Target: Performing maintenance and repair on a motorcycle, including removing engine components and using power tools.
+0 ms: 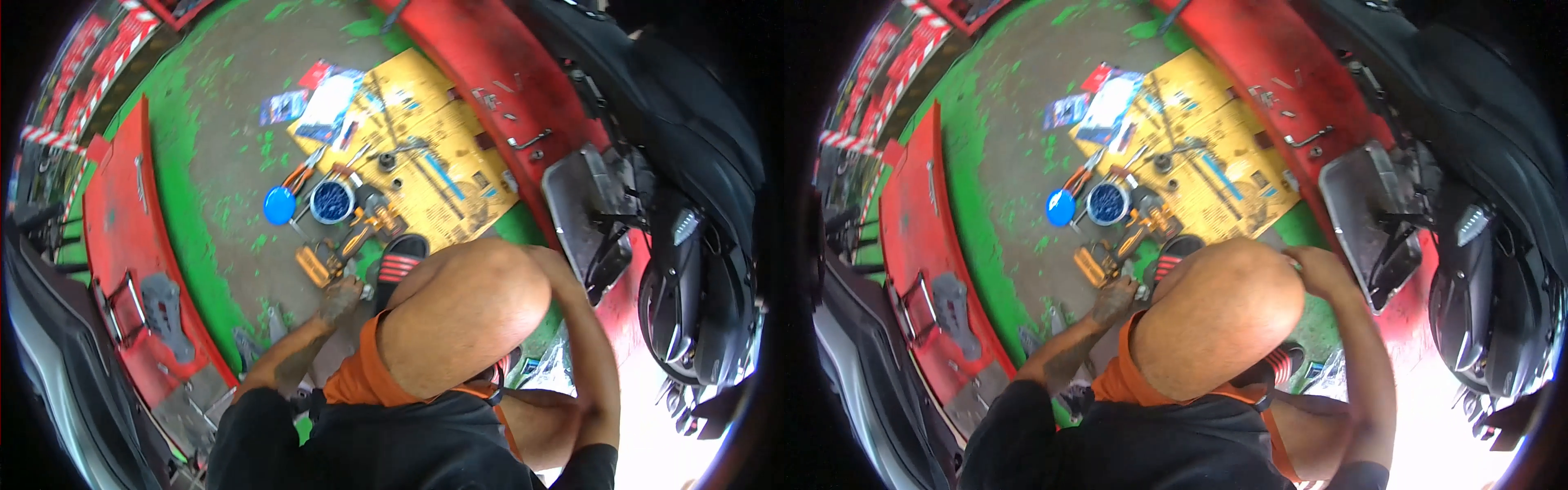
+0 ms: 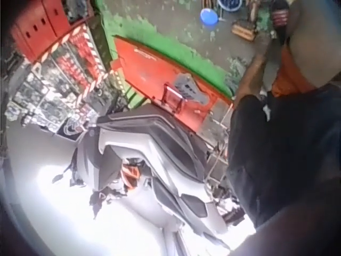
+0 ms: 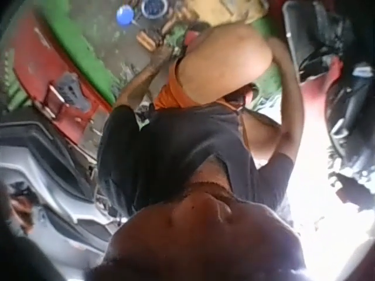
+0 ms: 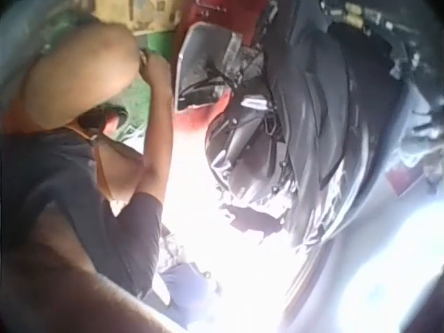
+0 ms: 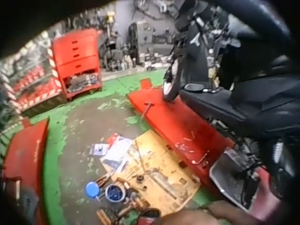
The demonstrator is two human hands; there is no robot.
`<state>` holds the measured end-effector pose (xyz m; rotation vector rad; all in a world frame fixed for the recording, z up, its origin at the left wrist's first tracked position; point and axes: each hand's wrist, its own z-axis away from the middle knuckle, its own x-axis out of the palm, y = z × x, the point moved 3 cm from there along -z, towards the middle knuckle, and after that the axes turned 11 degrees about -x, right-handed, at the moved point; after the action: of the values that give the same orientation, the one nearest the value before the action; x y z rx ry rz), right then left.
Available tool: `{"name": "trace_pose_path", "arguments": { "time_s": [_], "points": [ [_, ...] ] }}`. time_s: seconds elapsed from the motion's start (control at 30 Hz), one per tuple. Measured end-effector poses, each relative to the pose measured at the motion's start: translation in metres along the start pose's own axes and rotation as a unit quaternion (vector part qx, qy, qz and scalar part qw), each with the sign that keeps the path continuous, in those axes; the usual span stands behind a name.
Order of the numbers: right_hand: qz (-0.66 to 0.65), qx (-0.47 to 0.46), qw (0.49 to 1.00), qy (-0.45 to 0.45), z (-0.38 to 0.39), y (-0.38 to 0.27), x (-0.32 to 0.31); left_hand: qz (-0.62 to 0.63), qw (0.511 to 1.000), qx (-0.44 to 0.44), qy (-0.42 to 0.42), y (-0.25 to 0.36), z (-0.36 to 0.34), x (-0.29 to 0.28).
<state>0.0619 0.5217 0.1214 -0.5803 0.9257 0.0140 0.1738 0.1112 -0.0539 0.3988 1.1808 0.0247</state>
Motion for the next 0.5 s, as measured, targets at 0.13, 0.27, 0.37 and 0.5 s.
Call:
{"name": "trace_pose_path", "arguments": {
  "time_s": [0.13,0.27,0.37,0.5],
  "points": [
    [-0.381,0.006,0.912,0.154,-0.046,-0.002,0.044,0.149,0.986,-0.064,0.041,0.058,-0.049,-0.099],
    [-0.749,-0.034,0.637,0.179,-0.084,-0.055,0.089,0.193,0.967,0.042,0.158,0.098,-0.123,-0.121],
    [-0.625,-0.047,0.742,0.239,-0.088,-0.017,0.117,0.232,0.947,0.171,0.142,0.139,-0.183,-0.085],
    [-0.612,0.042,0.764,0.2,-0.067,-0.047,0.107,0.245,0.934,0.258,0.022,0.109,-0.19,-0.064]
  ]
}}
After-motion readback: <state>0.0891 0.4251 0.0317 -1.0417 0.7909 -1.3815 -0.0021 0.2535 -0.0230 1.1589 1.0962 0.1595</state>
